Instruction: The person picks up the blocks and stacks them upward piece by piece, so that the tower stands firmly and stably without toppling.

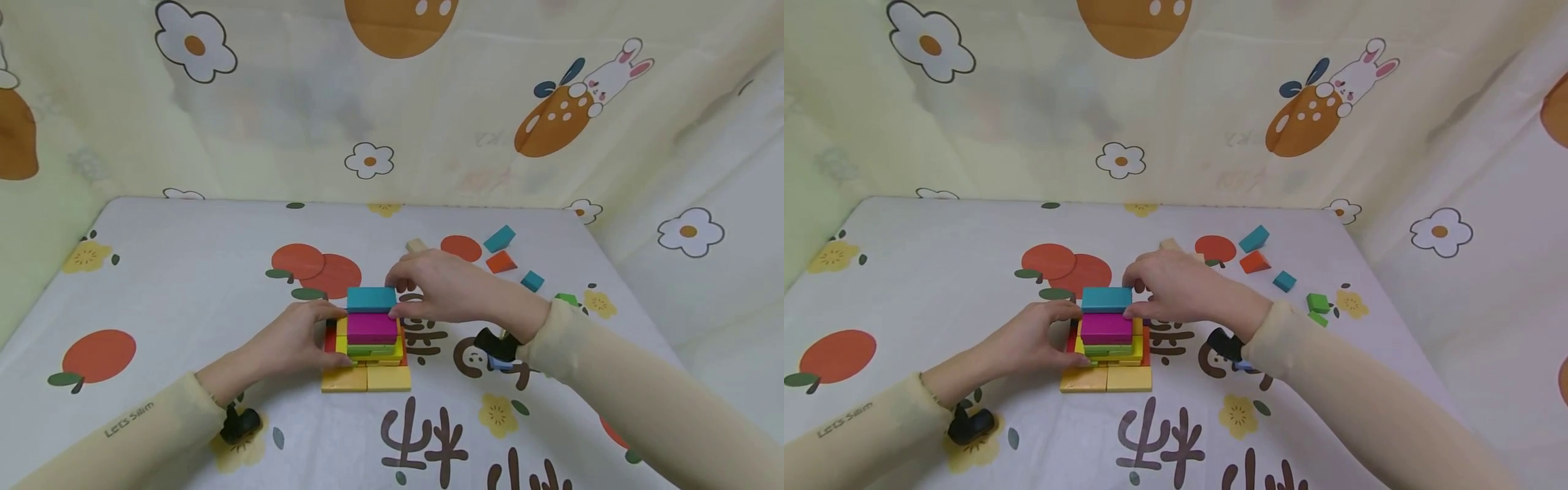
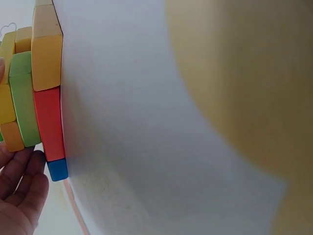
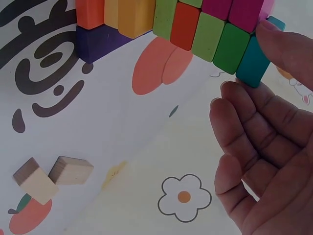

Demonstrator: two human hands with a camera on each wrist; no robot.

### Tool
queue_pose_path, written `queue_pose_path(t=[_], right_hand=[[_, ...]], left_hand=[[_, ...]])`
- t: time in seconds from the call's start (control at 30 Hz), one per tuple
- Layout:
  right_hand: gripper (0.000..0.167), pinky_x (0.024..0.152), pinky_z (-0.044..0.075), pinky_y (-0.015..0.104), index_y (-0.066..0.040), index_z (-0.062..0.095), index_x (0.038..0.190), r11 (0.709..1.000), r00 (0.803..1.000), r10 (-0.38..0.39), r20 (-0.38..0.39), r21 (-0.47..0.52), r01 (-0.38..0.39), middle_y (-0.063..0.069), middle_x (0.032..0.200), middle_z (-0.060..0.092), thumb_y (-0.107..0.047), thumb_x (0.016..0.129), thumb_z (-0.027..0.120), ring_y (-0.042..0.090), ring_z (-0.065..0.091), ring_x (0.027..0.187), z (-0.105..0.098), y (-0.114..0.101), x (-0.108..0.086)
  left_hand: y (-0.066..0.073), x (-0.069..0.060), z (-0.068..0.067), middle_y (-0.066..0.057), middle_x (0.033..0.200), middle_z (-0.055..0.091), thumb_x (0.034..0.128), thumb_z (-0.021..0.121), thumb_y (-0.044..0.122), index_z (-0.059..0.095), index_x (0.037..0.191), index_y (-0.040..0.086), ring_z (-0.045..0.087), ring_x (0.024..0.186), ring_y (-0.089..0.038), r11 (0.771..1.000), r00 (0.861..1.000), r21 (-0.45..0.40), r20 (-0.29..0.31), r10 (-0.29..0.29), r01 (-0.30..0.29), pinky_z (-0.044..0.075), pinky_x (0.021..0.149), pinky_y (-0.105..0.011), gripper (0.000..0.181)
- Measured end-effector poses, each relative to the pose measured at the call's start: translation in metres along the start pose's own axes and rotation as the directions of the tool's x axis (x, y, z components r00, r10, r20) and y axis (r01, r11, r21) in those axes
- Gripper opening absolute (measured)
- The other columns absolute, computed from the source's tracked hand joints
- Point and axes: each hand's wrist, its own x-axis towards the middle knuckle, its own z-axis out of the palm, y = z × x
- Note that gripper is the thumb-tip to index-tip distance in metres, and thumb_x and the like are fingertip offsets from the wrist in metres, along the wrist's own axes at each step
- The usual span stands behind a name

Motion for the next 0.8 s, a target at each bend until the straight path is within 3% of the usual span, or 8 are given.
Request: queue_pose_path(t=[0.27, 0.4, 0.53, 0.67, 0.8], right_hand=[[0.043, 0.085, 0.058, 0.032, -0.011, 0.071, 0.123, 1.0, 1.0, 0.015, 0.005, 0.023, -0.015, 0.003, 0.111, 0.073, -0.036, 0.089, 0.08, 0.016, 0.065, 0.1, -0.004, 0.006, -0.004], [0.044, 0.088, 0.056, 0.039, -0.005, 0.068, 0.129, 0.994, 0.991, 0.065, -0.12, 0.09, -0.054, 0.007, 0.112, 0.072, -0.031, 0.094, 0.075, 0.022, 0.066, 0.103, -0.026, 0.024, -0.009], [0.031, 0.085, 0.054, 0.039, -0.003, 0.069, 0.124, 0.971, 0.948, 0.212, -0.237, 0.162, -0.176, 0.011, 0.108, 0.073, -0.019, 0.099, 0.069, 0.025, 0.064, 0.1, -0.042, 0.063, -0.013], [0.03, 0.082, 0.055, 0.038, -0.004, 0.068, 0.127, 0.923, 0.915, 0.361, -0.18, 0.211, -0.322, 0.013, 0.108, 0.071, -0.019, 0.1, 0.067, 0.026, 0.062, 0.098, -0.03, 0.107, -0.019], [0.035, 0.086, 0.055, 0.039, -0.002, 0.066, 0.13, 0.883, 0.898, 0.431, -0.092, 0.248, -0.398, 0.014, 0.109, 0.07, -0.02, 0.1, 0.066, 0.028, 0.062, 0.099, -0.004, 0.142, -0.027]], left_hand=[[0.001, 0.0, 0.003, -0.009, 0.125, 0.071, 0.0768, 0.09, 0.034, 0.067, 0.133, 0.003, 0.063, 0.118, -0.025, 1.0, 1.0, -0.004, 0.0, 0.001, -0.001, 0.056, 0.101, -0.045, 0.068], [0.003, 0.001, 0.002, -0.009, 0.126, 0.071, 0.077, 0.09, 0.034, 0.066, 0.133, 0.003, 0.062, 0.121, -0.027, 1.0, 1.0, 0.01, -0.001, -0.013, 0.013, 0.057, 0.1, -0.045, 0.068], [0.004, 0.001, 0.002, -0.01, 0.127, 0.07, 0.0772, 0.089, 0.034, 0.066, 0.133, 0.002, 0.061, 0.123, -0.029, 1.0, 1.0, 0.017, -0.001, -0.025, 0.025, 0.057, 0.101, -0.047, 0.068], [0.004, 0.0, 0.002, -0.01, 0.127, 0.07, 0.077, 0.089, 0.034, 0.066, 0.134, 0.003, 0.061, 0.123, -0.028, 0.999, 0.999, 0.008, 0.004, -0.037, 0.037, 0.057, 0.1, -0.045, 0.069], [0.003, -0.002, 0.001, -0.009, 0.127, 0.07, 0.0766, 0.09, 0.034, 0.066, 0.134, 0.002, 0.062, 0.122, -0.028, 0.999, 0.999, 0.012, -0.002, -0.037, 0.037, 0.058, 0.099, -0.045, 0.069]])
